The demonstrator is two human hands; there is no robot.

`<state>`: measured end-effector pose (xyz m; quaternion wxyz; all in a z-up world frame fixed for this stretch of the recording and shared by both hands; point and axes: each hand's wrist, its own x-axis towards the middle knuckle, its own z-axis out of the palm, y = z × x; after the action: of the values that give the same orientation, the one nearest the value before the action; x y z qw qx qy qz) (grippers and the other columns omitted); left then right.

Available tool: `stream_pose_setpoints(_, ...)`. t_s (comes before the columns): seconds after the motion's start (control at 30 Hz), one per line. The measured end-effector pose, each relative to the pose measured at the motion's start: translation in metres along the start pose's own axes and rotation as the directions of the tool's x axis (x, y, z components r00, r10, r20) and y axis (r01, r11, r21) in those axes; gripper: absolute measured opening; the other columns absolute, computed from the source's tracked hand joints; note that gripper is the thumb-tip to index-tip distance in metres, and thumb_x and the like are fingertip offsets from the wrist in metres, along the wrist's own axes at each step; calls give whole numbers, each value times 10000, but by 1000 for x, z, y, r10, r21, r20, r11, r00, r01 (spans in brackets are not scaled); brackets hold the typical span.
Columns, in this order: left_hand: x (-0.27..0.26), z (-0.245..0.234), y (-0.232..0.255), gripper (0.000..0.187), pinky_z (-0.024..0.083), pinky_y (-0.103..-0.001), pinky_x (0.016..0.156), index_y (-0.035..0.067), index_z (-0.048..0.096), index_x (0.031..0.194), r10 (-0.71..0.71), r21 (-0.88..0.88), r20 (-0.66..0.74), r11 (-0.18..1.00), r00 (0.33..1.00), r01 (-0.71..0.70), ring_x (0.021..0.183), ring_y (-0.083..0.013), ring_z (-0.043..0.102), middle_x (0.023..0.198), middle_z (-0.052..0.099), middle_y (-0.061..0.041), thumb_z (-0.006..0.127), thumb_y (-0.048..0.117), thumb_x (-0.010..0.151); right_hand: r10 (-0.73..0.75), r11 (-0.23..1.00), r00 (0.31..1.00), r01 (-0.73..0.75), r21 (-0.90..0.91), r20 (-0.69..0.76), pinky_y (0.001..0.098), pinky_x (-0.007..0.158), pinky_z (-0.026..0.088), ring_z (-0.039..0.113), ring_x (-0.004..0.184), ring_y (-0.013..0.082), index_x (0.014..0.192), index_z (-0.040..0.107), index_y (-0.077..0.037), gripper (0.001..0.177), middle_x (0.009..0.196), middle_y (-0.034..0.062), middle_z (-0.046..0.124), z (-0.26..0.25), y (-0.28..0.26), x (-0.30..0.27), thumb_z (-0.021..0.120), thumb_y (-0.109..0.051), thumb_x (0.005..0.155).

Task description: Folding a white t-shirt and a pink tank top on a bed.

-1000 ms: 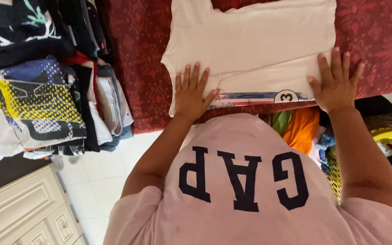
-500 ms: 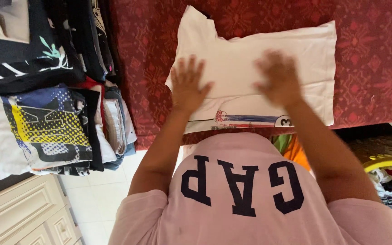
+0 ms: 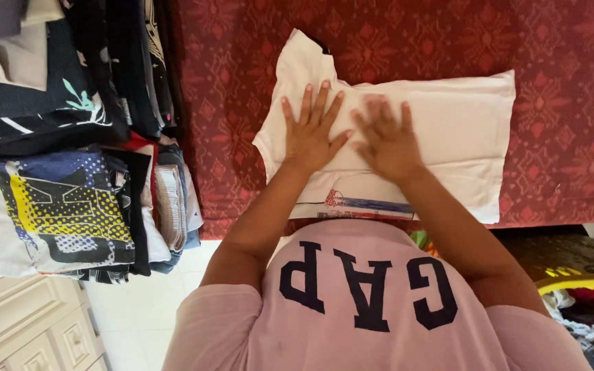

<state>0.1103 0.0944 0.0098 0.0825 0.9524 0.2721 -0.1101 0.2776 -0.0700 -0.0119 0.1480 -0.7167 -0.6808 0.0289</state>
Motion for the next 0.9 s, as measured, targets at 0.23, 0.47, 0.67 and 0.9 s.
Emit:
stream_pose_setpoints(0.23, 5, 11, -64, 806, -36, -627, 1263, 269, -34, 1673, -311, -130, -78, 945, 947, 299, 1610, -305, -46, 1729, -94, -94, 122, 740, 1039, 479, 878, 877, -479, 0, 30, 728, 1113, 96, 104, 1512, 501, 1640, 381, -29, 697, 1688, 246, 236, -46, 122, -33, 317, -450, 1088)
stream_pose_setpoints(0.47, 58, 12, -87, 581, 355, -612, 1015, 197, 733, 1085, -547, -523, -364, 790, 754, 320, 1376, -346, 427, 1517, 453, -39, 735, 697, 790, 199, 974, 964, -215, -73, -177, 611, 1200, 271, 644, 1219, 379, 1357, 824, -36, 426, 1340, 175, 685, -34, 183, -44, 704, -197, 982)
stream_pose_setpoints(0.67, 103, 47, -108, 391, 399, -575, 898, 181, 671, 891, -423, -595, -411, 796, 807, 114, 1286, -302, 448, 1339, 604, 68, 838, 519, 787, 290, 882, 950, -218, -418, 117, 605, 1038, 353, 601, 1239, 324, 1204, 763, -272, 395, 1195, 8, 730, -32, 216, -50, 673, -384, 835)
stream_pose_setpoints(0.9, 6, -61, -94, 355, 376, -194, 614, 190, 521, 915, -190, -977, -212, 65, 959, -203, 704, -31, 468, 761, 536, 81, 736, -92, 895, 291, 928, 956, -276, -251, 24, 614, 1185, 239, 711, 1182, 228, 1155, 778, -287, 92, 1164, -90, 766, -66, 218, -109, 771, -341, 1081)
